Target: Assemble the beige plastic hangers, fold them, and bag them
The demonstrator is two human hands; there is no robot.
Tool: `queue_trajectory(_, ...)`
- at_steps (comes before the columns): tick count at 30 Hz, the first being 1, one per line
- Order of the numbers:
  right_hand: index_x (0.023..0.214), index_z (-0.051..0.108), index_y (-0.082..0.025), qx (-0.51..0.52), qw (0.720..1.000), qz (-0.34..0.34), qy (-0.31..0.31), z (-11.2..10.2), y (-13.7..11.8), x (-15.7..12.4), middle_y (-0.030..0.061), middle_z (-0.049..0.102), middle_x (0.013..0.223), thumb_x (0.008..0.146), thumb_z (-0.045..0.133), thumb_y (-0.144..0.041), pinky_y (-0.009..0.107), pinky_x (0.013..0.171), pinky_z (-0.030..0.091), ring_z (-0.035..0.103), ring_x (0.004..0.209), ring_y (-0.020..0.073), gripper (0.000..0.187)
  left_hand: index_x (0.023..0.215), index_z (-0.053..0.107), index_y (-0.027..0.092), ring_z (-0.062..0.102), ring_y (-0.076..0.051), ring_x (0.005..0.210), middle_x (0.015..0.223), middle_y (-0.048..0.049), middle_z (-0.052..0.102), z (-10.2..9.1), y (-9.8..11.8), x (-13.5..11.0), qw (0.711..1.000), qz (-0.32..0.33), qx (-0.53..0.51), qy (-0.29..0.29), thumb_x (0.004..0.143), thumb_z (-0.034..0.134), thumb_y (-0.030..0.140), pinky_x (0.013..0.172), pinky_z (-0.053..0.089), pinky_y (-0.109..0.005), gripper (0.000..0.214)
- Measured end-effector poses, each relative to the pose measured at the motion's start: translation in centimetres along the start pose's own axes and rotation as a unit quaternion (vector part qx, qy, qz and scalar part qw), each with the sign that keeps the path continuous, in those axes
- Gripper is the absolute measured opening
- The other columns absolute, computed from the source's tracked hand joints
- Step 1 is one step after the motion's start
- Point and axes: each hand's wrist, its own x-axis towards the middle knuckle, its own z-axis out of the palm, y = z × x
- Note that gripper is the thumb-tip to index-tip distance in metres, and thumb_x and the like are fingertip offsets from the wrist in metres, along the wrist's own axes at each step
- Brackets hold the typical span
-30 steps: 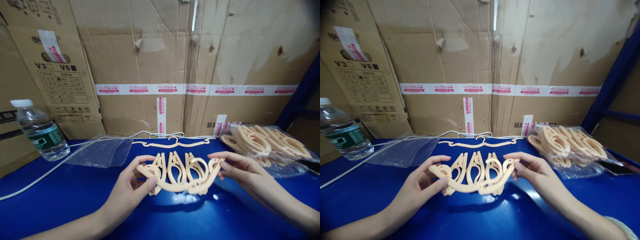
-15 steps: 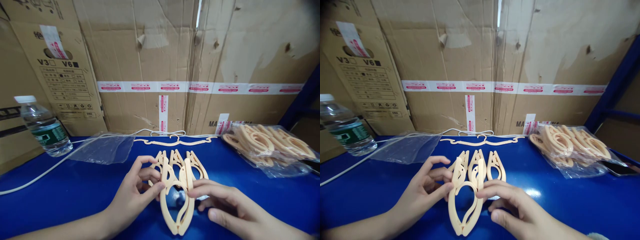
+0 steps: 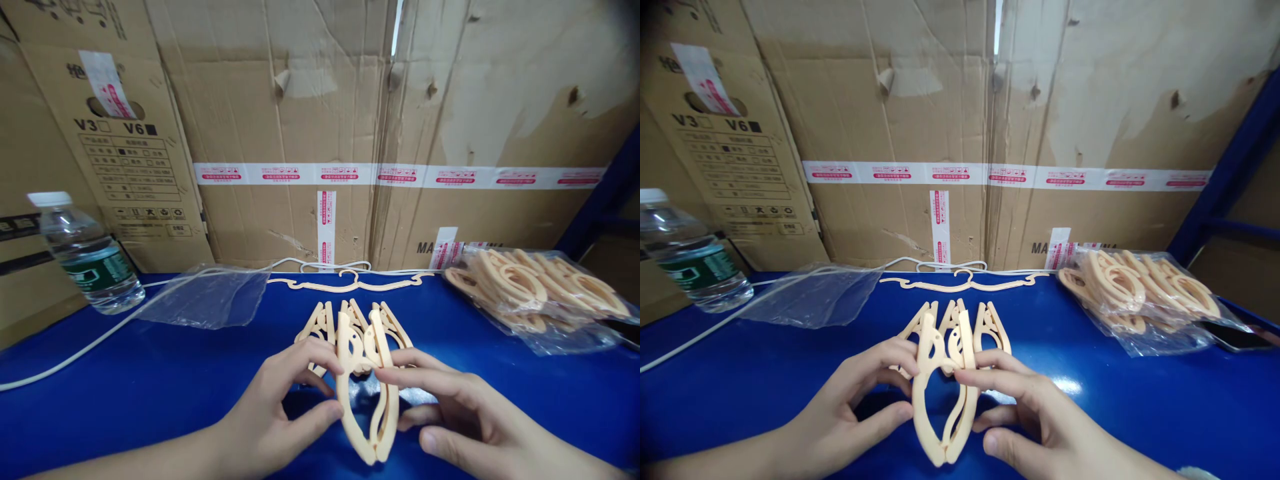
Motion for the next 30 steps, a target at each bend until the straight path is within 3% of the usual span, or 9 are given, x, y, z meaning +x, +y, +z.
queue_trajectory(5,0.129,0.058,-0.049,0.012,1.000,0.021,-0.014,-0.2,0.2,-0.4,-0.0037,0.027,0.158,0.093,0.062,-0.032,0.037,0.107,0.047,0.051,0.131,0.0251,0.039,0.117,0.062,0.025,0.071,-0.015,0.094,0.116,-0.0041,0.066,0.3,0.0,0.2,0.998,-0.028,-0.050,-0.028,0.085,0.066,0.011,0.084,0.060,-0.024,0.035)
queue_trajectory(10,0.134,0.052,-0.048,0.019,0.999,0.045,-0.025,-0.3,0.3,-0.5,-0.0042,0.017,0.162,0.096,0.059,-0.032,0.039,0.111,0.043,0.055,0.127,0.0245,0.042,0.119,0.065,0.026,0.071,-0.015,0.094,0.129,-0.0062,0.062,0.2,0.1,0.2,0.998,-0.046,-0.050,-0.014,0.083,0.066,0.010,0.081,0.060,-0.023,0.039)
queue_trajectory(15,0.137,0.050,-0.046,0.005,0.998,0.052,-0.033,-0.3,-0.1,-0.4,-0.0028,0.021,0.160,0.096,0.057,-0.033,0.039,0.110,0.044,0.054,0.128,0.0237,0.043,0.117,0.065,0.021,0.071,-0.016,0.093,0.120,-0.0086,0.069,0.2,0.4,0.4,0.996,-0.075,-0.046,-0.005,0.084,0.063,0.011,0.081,0.060,-0.023,0.034)
queue_trajectory(19,0.138,0.049,-0.045,0.002,0.998,0.058,-0.036,-0.5,-0.3,-0.6,-0.0001,0.027,0.158,0.096,0.058,-0.034,0.040,0.108,0.045,0.058,0.122,0.0232,0.044,0.123,0.063,0.026,0.070,-0.016,0.097,0.131,-0.0068,0.064,0.1,0.4,0.1,1.000,-0.022,0.006,-0.021,0.083,0.060,0.008,0.080,0.061,-0.023,0.044)
queue_trajectory(22,0.136,0.051,-0.042,0.024,0.997,0.060,-0.051,-0.7,-0.1,-0.9,0.0024,0.035,0.154,0.095,0.058,-0.036,0.044,0.105,0.047,0.062,0.116,0.0234,0.042,0.129,0.059,0.031,0.065,-0.023,0.113,0.139,-0.0052,0.059,-0.1,0.3,-0.5,0.994,0.029,0.096,-0.032,0.079,0.061,0.008,0.096,0.055,-0.037,0.055)
queue_trajectory(25,0.135,0.053,-0.041,0.038,0.995,0.062,-0.063,-0.8,0.1,-0.9,0.0038,0.045,0.147,0.094,0.061,-0.038,0.046,0.100,0.050,0.065,0.108,0.0229,0.042,0.136,0.053,0.034,0.050,-0.029,0.133,0.141,-0.0028,0.058,-0.2,0.3,-1.0,0.983,0.056,0.172,-0.042,0.077,0.059,0.009,0.113,0.037,-0.052,0.065)
queue_trajectory(28,0.135,0.054,-0.036,0.024,0.997,0.056,-0.044,-1.0,-0.3,-0.5,0.0060,0.053,0.141,0.090,0.065,-0.041,0.045,0.099,0.051,0.064,0.111,0.0246,0.047,0.145,0.041,0.035,0.041,-0.030,0.140,0.149,-0.0029,0.049,-0.3,0.4,-1.2,0.975,0.071,0.200,-0.059,0.079,0.053,0.006,0.116,0.030,-0.054,0.073)
queue_trajectory(30,0.134,0.056,-0.031,-0.010,0.999,0.052,0.001,-1.4,-0.9,0.0,0.0080,0.057,0.136,0.089,0.066,-0.044,0.043,0.098,0.051,0.061,0.115,0.0262,0.048,0.148,0.037,0.035,0.038,-0.029,0.141,0.152,-0.0035,0.044,-0.3,0.4,-1.2,0.973,0.063,0.217,-0.041,0.082,0.052,0.006,0.117,0.027,-0.055,0.073)
